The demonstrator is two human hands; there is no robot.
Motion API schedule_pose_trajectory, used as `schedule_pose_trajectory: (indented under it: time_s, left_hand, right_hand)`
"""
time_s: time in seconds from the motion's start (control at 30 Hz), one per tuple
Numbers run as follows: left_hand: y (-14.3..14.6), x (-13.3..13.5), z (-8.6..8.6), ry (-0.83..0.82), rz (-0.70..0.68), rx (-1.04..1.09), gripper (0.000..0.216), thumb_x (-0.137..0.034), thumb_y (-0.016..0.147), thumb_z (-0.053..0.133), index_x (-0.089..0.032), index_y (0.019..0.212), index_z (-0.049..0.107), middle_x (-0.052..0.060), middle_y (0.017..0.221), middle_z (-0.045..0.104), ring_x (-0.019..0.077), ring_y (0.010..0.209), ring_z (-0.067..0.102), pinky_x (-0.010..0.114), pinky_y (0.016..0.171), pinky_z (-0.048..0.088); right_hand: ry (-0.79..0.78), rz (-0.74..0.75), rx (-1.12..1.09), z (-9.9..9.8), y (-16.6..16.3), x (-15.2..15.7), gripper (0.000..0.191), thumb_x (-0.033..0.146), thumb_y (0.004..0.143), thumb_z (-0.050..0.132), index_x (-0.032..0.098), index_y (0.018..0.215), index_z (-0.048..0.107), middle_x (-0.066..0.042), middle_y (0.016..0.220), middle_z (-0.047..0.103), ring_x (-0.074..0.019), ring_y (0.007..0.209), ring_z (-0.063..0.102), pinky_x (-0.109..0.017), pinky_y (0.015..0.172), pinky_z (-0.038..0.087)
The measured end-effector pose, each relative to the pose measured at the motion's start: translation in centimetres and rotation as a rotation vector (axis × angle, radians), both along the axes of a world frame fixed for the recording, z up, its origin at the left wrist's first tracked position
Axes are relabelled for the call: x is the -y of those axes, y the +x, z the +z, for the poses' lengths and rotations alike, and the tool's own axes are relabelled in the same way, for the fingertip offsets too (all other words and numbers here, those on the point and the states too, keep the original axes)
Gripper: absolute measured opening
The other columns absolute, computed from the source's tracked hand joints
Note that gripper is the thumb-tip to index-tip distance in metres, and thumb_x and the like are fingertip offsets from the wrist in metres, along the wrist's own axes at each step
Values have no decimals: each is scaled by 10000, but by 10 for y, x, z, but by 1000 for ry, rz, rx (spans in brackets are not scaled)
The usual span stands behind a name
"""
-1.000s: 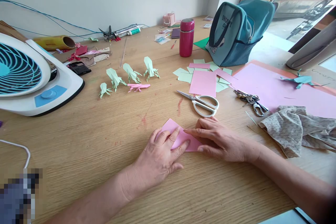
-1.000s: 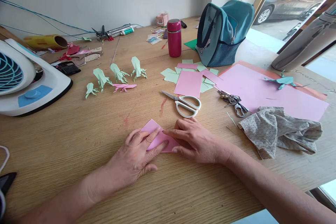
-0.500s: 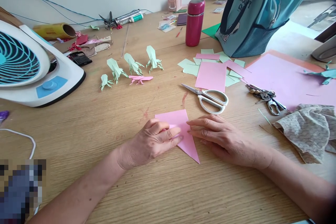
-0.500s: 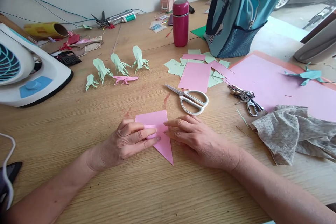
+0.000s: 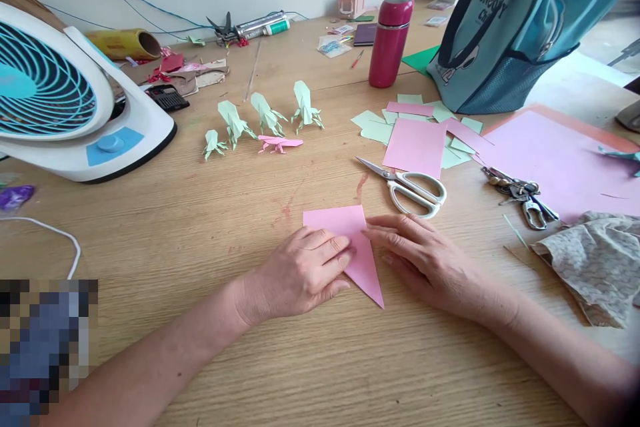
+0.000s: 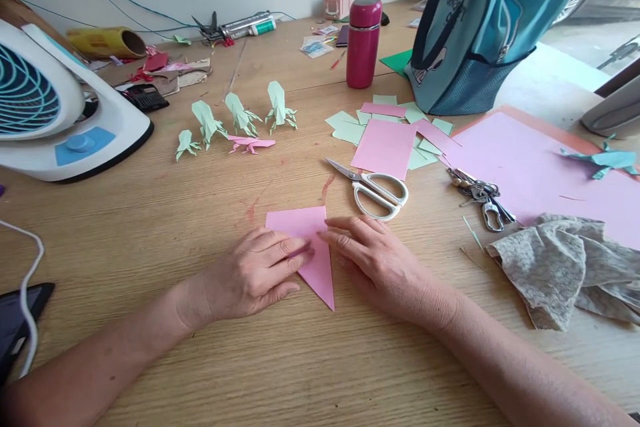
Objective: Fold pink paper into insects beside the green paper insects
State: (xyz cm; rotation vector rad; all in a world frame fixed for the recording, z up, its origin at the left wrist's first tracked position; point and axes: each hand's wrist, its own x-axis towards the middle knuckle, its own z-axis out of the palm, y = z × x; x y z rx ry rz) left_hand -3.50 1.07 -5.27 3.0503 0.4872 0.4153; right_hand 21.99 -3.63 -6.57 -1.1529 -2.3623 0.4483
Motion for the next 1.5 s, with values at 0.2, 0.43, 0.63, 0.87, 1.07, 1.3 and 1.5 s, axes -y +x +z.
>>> schedule_pose_trajectory:
  time_s: [0.2, 0.43, 0.63, 0.87, 1.07, 1.3, 1.5]
  left_hand:
    - [-1, -1, -3, 16, -37, -55, 296, -172, 956, 468, -196, 1214, 611, 97, 1260, 638, 238, 1163, 553, 399, 961, 461]
    - [-8, -14, 1, 133, -86, 1, 226, -108, 960, 468, -217, 995, 663, 24, 1314, 627, 191, 1132, 569, 379, 959, 445]
    - [-14, -24, -2, 56, -113, 38, 242, -66, 948, 448, -144, 1019, 667, 94, 1155, 691, 189, 1080, 607, 317, 933, 496]
    - [-10, -18, -7, -140, -44, 74, 219, -215, 945, 490, -80, 1030, 641, 204, 1217, 632, 259, 1209, 560, 405, 1026, 487]
    - [-13, -24, -9, -233, -59, 110, 184, -162, 927, 510, -92, 1042, 636, 196, 1294, 587, 266, 1296, 487, 435, 1076, 444]
    - [-14, -28, -9, -218, -91, 128, 182, -172, 949, 502, -117, 1026, 657, 157, 1272, 627, 259, 1199, 528, 430, 1006, 469]
    - [-15, -28, -13, -176, -102, 118, 218, -174, 966, 470, -98, 1061, 650, 167, 1292, 612, 257, 1233, 512, 413, 1037, 442]
  right_hand:
    - [28, -34, 17, -1, -3, -6, 470, 126, 948, 459, 221, 1408, 454, -117, 1329, 589, -282, 1185, 531, -521, 1019, 431]
    - [-90, 20, -58, 6, -3, -2, 413, 143, 956, 470, 236, 1356, 500, -98, 1109, 630, -245, 981, 581, -434, 852, 501]
    - [-106, 10, -105, 6, -4, -1, 364, 142, 961, 462, 231, 1306, 536, -100, 1111, 613, -226, 980, 590, -396, 833, 507]
    - [-4, -39, 86, -1, -3, -3, 365, 198, 964, 481, 226, 1326, 516, -123, 1353, 524, -295, 1180, 511, -516, 988, 425]
    - [-4, 20, 78, -2, -4, -1, 367, 205, 963, 494, 200, 1330, 509, -124, 1196, 586, -263, 1048, 558, -449, 909, 475]
    - [5, 82, 68, -2, -5, 1, 373, 170, 952, 506, 212, 1321, 541, -104, 1087, 597, -239, 951, 565, -414, 831, 484]
    - [82, 147, 181, 0, -7, 4, 398, 164, 953, 491, 190, 1347, 545, -153, 1304, 547, -282, 1078, 542, -481, 912, 444]
